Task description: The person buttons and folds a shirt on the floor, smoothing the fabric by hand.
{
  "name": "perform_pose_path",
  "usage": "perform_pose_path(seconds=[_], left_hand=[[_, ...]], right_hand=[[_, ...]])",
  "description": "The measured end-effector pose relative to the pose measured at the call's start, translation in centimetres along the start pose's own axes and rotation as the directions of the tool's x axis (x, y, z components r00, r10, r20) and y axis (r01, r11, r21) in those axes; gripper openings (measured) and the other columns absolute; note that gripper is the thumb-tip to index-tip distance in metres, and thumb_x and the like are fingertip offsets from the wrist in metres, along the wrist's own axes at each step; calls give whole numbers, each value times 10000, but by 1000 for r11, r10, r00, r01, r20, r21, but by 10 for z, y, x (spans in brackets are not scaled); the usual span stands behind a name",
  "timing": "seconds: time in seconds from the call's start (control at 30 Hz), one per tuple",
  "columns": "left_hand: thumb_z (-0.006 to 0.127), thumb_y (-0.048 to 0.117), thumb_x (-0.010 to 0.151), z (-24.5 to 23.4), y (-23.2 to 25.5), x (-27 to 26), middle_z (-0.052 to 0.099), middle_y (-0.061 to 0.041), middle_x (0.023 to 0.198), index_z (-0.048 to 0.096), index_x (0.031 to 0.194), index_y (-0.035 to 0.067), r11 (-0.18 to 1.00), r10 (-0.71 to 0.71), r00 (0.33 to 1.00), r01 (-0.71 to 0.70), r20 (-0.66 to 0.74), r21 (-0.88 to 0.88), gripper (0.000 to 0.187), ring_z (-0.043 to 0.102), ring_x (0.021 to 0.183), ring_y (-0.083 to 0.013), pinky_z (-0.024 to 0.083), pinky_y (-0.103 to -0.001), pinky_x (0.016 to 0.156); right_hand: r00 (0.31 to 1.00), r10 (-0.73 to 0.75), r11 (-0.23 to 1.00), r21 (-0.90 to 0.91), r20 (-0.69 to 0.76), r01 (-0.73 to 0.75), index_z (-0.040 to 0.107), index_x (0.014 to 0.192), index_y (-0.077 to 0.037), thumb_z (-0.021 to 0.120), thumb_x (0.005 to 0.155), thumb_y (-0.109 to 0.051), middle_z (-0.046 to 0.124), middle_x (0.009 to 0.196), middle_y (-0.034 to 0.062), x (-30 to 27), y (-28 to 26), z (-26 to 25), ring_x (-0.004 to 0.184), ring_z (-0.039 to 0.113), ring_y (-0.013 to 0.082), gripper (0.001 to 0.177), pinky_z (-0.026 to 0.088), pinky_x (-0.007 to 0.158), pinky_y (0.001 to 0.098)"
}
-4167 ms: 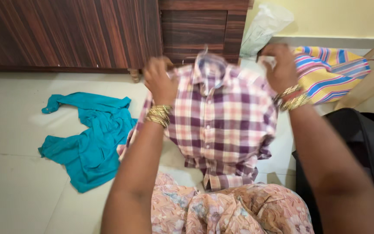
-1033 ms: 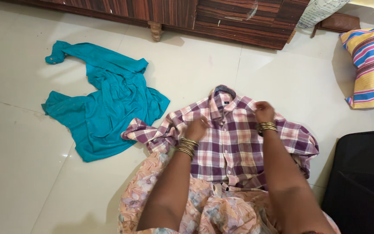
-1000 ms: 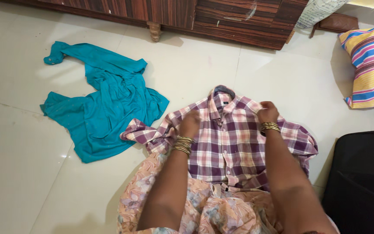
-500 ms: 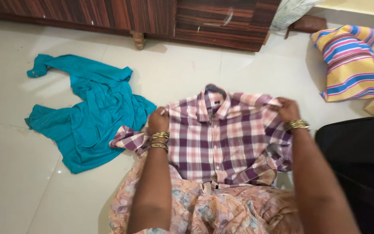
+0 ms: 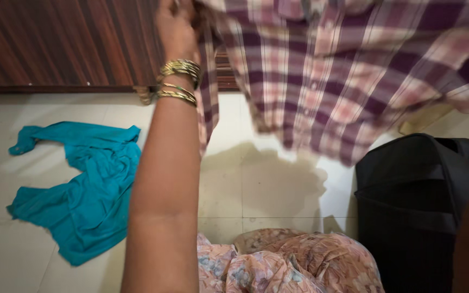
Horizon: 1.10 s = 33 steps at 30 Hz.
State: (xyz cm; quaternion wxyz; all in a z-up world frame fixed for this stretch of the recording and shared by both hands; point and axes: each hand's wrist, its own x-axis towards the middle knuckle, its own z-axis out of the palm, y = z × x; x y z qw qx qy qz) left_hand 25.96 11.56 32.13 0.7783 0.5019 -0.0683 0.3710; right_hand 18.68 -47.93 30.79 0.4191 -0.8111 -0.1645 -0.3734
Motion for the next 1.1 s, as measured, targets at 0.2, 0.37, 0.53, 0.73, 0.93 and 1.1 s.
perform_pose_path(seconds=[0.2, 0.37, 0.53, 0.73, 0.93, 1.1], left_hand=[[647, 150, 1123, -66, -8, 9, 637, -68, 918, 601, 1184, 25, 927, 75, 967, 22, 242, -374, 146, 657, 860, -219, 672, -518, 963], [722, 150, 1026, -226, -83, -36, 660, -106, 1013, 642, 1143, 31, 999, 26, 989, -20, -143, 41, 185, 653, 950, -259, 605, -476, 961], [797, 151, 929, -360, -131, -111, 683, -144, 1108, 683, 1102, 36, 706, 181, 872, 207, -455, 677, 237, 648, 1041, -299, 537, -435, 960], [866, 178, 787, -325, -182, -263, 717, -164, 1100, 752, 1060, 88, 137, -93, 950, 308, -297, 942, 309, 684, 1033, -351, 522, -426, 924], [826, 713, 620, -226, -184, -379, -78, -50, 1716, 152, 1616, 445, -331, -713, 571, 237, -407, 913, 1232, -79, 1534, -464, 88, -845, 1067], [802, 884, 475, -254, -156, -380, -250, 80, 1705, -152, 1557, 551, -449, -826, 378, 10, -419, 893, 1481, -278, 1549, -361, 20, -899, 1032]], right_hand=[[949, -107, 994, 52, 296, 96, 700, 1219, -148, 762, 917, -90, 757, 960, -93, -71, -112, 33, 890, 671, 105, 314, 527, 792, 320], [608, -315, 946, 297, 728, 134, 705, 1312, -189, 760, 918, -128, 790, 966, -118, -176, -204, 129, 908, 706, 113, 402, 542, 799, 323], [276, -510, 858, 504, 815, 98, 715, 1200, -134, 867, 729, -222, 723, 1210, 85, -263, -210, 184, 1164, 645, 241, 503, 518, 937, 423], [347, 23, 993, -60, 938, 97, 666, 1314, -96, 869, 756, -289, 661, 1273, 156, -294, -77, 248, 1125, 593, 369, 625, 495, 924, 491], [-434, 215, 944, -300, 875, -138, 648, 1372, -218, 685, 909, -301, 727, 1231, 47, -337, 47, 269, 1132, 704, 255, 472, 558, 956, 401], [114, 389, 838, -300, 914, -456, 619, 1381, -208, 716, 908, -391, 704, 1330, 71, -310, 159, 251, 1258, 623, 274, 517, 465, 1043, 438]])
